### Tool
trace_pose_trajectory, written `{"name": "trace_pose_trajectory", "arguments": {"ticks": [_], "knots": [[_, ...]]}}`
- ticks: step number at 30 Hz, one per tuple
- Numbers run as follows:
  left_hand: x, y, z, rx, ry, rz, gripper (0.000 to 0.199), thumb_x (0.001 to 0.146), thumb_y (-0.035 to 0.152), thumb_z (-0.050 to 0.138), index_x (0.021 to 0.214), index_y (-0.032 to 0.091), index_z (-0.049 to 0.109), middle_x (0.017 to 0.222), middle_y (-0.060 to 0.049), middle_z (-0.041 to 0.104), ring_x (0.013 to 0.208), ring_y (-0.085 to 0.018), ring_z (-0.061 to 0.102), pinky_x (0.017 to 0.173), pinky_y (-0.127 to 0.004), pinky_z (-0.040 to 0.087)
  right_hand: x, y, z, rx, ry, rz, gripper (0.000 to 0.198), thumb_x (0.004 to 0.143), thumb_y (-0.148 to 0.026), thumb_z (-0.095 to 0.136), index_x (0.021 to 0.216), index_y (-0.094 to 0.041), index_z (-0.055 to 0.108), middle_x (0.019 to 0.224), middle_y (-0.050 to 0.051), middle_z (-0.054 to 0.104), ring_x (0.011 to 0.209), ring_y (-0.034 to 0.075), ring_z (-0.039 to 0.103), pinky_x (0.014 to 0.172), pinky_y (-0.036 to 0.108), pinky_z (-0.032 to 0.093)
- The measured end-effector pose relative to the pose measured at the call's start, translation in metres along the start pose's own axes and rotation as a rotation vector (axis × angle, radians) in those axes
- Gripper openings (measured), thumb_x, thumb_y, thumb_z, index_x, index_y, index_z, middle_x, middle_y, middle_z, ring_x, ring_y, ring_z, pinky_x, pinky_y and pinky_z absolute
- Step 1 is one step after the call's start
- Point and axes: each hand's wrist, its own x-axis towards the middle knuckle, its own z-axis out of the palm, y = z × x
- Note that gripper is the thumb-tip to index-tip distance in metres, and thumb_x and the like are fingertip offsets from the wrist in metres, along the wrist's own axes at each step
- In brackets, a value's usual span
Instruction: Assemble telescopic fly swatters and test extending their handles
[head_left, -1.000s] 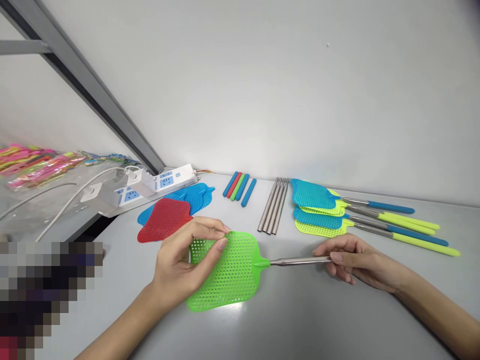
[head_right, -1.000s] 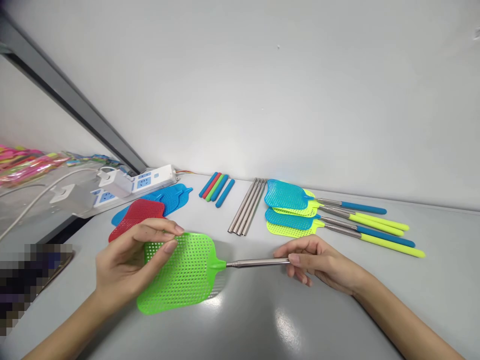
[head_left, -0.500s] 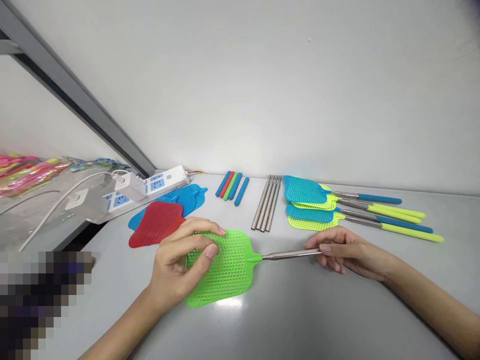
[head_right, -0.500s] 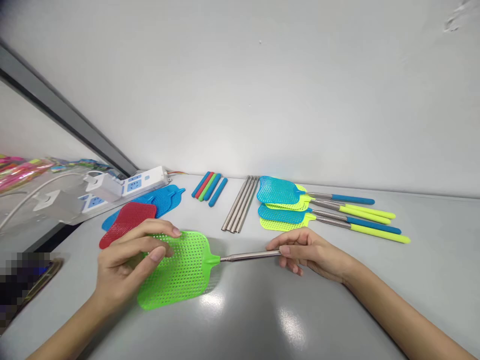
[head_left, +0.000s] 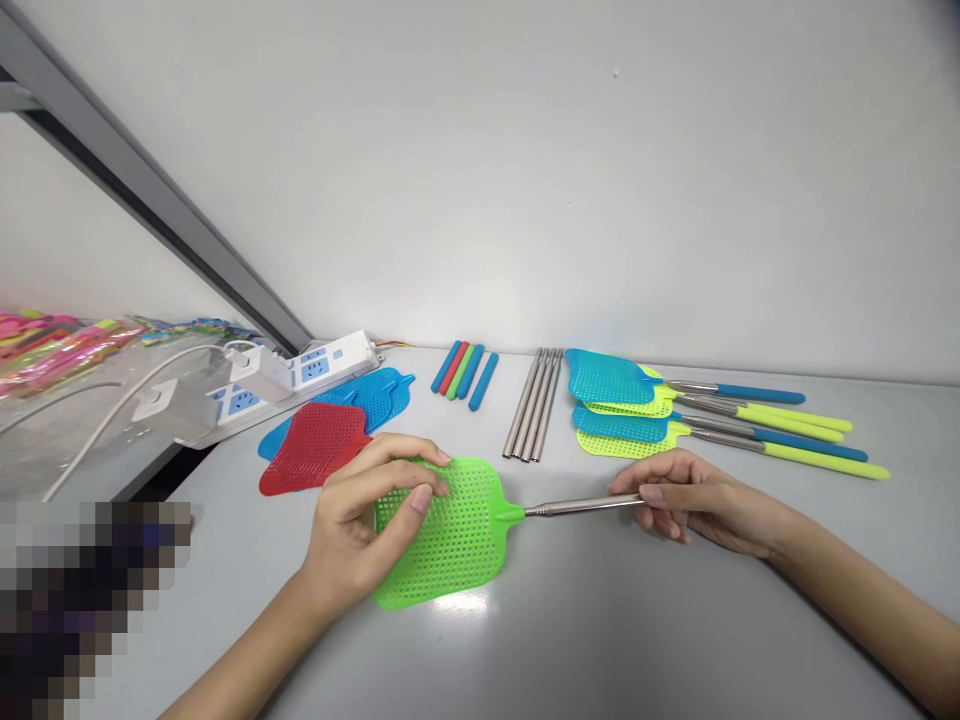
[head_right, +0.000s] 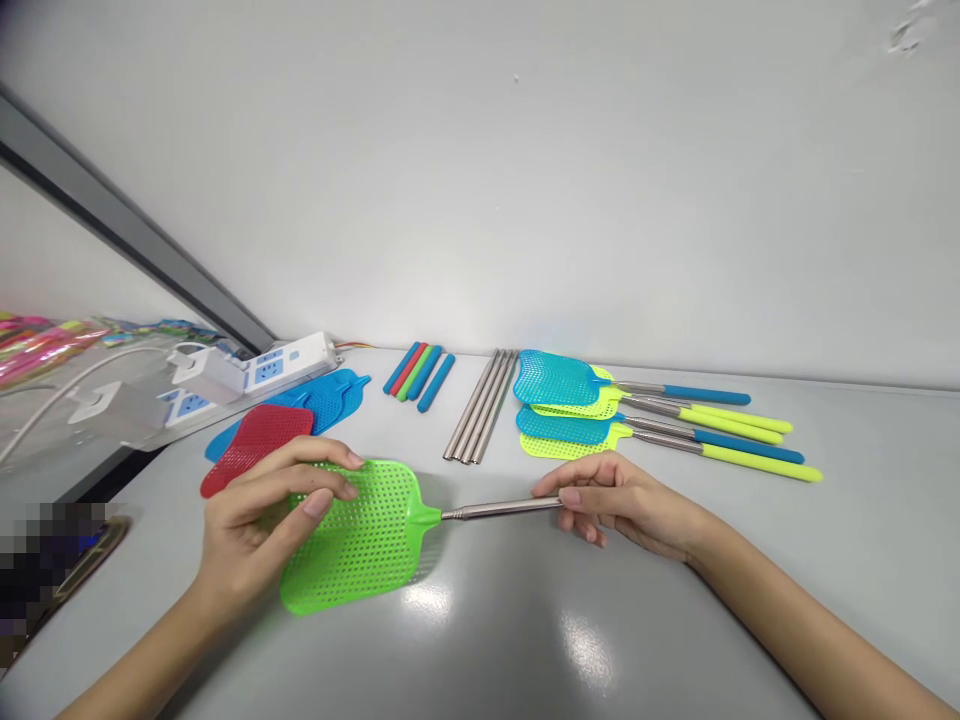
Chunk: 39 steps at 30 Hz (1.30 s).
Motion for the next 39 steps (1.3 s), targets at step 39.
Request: {"name": "trace_pose_trajectory", "arguments": {"ticks": [39], "knots": [[0.009,-0.007,0.006,-0.764,0.162,-0.751,0.047,0.078,0.033,0.033,0.124,0.025,0.031,0.107,-0.006,0.055,0.093,-0.022,0.053,0.077,-0.037,0.044,0.001,-0.004,0.001,0.105,0.005,0.060,0.026,0.073,-0.018,0.054,0.097,-0.011,0.060,0.063,0.005,0.058,0.046,0.004,0.047,0.039,0.014,0.034]]}}
